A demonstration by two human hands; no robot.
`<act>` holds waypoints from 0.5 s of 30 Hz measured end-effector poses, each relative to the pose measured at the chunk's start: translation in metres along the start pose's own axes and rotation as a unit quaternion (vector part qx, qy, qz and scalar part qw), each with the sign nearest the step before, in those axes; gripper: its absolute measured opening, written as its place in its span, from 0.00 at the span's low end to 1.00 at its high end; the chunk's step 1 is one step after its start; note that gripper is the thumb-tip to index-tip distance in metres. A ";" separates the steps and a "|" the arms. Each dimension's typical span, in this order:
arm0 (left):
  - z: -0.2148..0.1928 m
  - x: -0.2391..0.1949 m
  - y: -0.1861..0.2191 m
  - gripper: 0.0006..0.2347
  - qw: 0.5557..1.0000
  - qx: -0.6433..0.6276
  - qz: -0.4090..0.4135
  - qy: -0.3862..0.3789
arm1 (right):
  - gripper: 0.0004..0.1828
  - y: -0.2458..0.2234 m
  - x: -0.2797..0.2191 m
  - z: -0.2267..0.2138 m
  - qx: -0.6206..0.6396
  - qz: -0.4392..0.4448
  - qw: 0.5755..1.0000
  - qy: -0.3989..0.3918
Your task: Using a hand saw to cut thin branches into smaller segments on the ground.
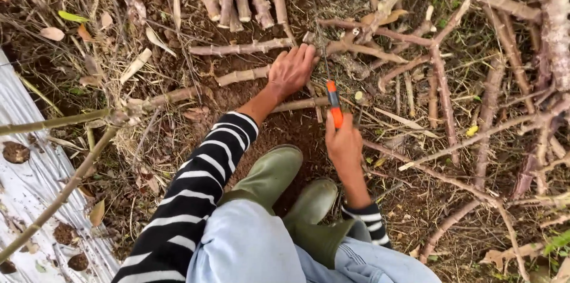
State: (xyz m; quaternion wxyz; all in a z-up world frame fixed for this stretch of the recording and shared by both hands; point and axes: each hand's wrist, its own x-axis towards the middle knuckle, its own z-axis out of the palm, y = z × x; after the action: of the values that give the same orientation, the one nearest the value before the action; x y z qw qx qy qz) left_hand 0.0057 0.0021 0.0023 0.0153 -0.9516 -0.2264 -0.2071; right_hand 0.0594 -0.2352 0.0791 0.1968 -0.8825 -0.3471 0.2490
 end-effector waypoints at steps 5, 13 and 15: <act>0.012 -0.001 -0.001 0.15 0.999 0.019 -0.008 0.025 | 0.24 -0.014 0.030 0.003 -0.002 -0.013 1.000 -0.001; 0.021 -0.010 0.001 0.14 1.000 0.002 -0.015 -0.005 | 0.24 0.011 -0.009 0.004 0.041 0.035 0.998 -0.020; 0.022 -0.008 -0.001 0.14 1.000 0.004 -0.006 0.002 | 0.22 0.016 -0.010 0.005 0.008 0.004 1.000 0.007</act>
State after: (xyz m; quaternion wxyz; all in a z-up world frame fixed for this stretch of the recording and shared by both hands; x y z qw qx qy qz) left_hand 0.0075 0.0028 -0.0211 0.0182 -0.9497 -0.2333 -0.2080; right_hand 0.0587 -0.2527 0.0697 0.2059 -0.8839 -0.3403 0.2460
